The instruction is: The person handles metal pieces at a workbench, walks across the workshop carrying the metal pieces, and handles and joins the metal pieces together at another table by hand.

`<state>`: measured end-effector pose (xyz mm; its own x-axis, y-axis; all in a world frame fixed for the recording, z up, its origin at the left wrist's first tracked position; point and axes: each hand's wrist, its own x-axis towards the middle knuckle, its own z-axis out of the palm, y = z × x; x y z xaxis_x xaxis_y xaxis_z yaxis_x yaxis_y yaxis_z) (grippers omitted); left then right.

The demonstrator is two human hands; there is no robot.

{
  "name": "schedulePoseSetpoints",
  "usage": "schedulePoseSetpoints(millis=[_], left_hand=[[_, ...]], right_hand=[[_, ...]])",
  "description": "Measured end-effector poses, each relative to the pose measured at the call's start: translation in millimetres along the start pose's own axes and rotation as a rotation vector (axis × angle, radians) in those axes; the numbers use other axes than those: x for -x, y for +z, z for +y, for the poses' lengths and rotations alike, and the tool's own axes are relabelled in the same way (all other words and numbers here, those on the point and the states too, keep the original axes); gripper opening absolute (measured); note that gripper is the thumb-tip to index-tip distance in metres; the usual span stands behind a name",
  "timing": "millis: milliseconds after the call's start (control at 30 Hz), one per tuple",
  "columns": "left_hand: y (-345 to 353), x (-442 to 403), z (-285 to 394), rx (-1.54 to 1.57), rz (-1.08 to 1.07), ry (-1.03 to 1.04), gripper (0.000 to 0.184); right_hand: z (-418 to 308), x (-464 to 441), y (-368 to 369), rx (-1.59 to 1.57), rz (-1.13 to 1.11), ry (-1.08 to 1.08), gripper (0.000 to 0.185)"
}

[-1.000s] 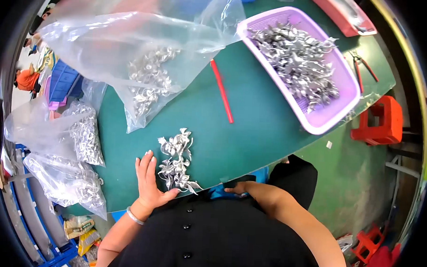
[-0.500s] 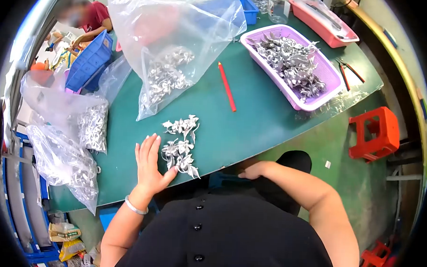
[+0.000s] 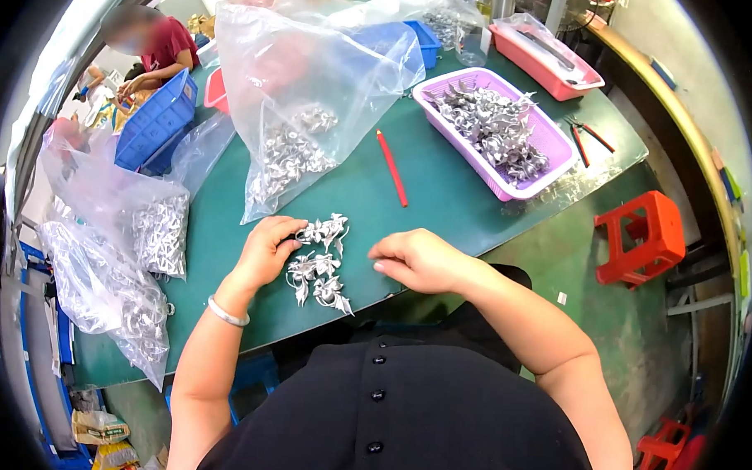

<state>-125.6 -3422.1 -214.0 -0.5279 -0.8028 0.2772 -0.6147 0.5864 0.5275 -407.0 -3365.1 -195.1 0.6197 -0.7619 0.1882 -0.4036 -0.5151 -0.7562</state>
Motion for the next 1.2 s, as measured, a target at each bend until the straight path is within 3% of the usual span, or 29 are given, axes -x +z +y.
schedulePoseSetpoints(millis=[133, 333, 467, 833, 1200], left_hand=[[-5, 8, 5, 0.273, 0.092, -0.212, 0.024], [-27, 19, 14, 1.336, 0.225, -0.595, 0.021], [-37, 12, 47, 1.550, 0.099, -0.563, 0.024], [-40, 8, 77, 1.568, 0.078, -0.539, 0.028], [-40, 15, 84, 1.511, 0.092, -0.515, 0.028]], right_hand=[[6, -21, 7, -0.036, 0.070, -0.017, 0.020], [-5, -54, 10, -0.285, 0.186, -0.006, 0.026], [-20, -74, 10, -0.515, 0.218, -0.012, 0.032], [-33, -77, -9, -0.878, 0.097, 0.135, 0.026], [-39, -76, -6, -0.900, 0.089, 0.118, 0.022]])
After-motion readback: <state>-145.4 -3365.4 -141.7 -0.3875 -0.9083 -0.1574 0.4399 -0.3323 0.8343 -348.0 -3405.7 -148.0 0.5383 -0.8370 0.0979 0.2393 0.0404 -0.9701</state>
